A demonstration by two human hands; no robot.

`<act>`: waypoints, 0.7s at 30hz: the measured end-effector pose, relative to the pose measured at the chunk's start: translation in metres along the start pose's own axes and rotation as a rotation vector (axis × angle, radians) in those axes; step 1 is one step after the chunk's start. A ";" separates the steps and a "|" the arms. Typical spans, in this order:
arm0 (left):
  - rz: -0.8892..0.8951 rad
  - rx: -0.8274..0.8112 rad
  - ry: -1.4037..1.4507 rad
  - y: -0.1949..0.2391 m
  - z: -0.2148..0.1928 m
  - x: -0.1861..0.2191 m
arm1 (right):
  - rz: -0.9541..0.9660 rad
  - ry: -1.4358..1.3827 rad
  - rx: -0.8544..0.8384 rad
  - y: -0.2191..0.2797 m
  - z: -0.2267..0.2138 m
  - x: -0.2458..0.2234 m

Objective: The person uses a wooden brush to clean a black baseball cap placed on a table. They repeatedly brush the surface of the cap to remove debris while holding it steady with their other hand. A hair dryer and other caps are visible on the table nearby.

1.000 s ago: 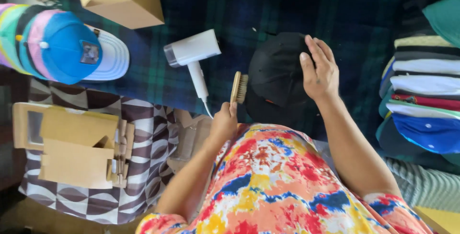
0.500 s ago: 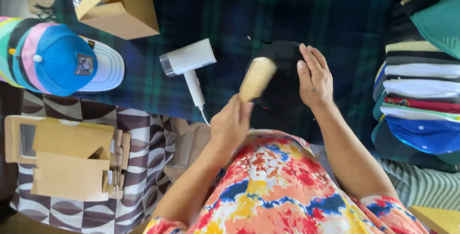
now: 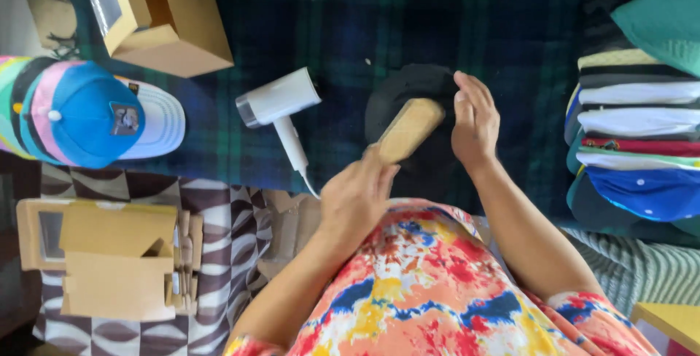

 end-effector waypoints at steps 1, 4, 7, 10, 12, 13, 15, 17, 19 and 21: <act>0.048 -0.011 -0.012 -0.004 0.004 0.015 | 0.075 -0.077 0.026 0.001 0.000 0.005; 0.063 0.007 -0.069 -0.007 0.013 0.012 | 0.213 -0.178 0.055 0.007 0.001 0.002; -0.030 0.030 -0.139 0.015 0.028 -0.025 | 0.337 -0.209 0.071 0.008 0.002 -0.008; -0.369 -0.383 -0.044 0.054 0.040 -0.059 | 0.420 -0.207 0.046 0.013 -0.002 -0.016; -0.642 -0.750 0.083 0.075 0.045 -0.065 | 0.414 -0.217 0.017 0.009 0.002 -0.014; -0.703 -0.700 0.165 0.078 0.045 -0.061 | 0.391 -0.210 0.033 0.011 0.003 -0.010; -0.750 -0.668 0.262 0.067 0.049 -0.047 | 0.380 -0.183 0.060 0.009 0.002 -0.003; -0.037 0.008 0.177 0.036 0.026 -0.014 | 0.297 -0.185 0.055 0.007 0.007 -0.003; -0.006 0.021 0.130 0.031 0.037 -0.011 | 0.286 -0.161 0.027 0.015 0.001 0.003; 0.048 0.046 0.091 0.029 0.050 -0.024 | 0.263 -0.134 0.026 0.009 0.002 -0.003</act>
Point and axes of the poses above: each hand's wrist, its own y-axis away from the middle knuckle, its own z-axis out of the palm, x = y × z, the point moved 3 cm from there along -y, towards the middle knuckle, and after that the axes turned 4 degrees about -y, right-handed, at the moved point
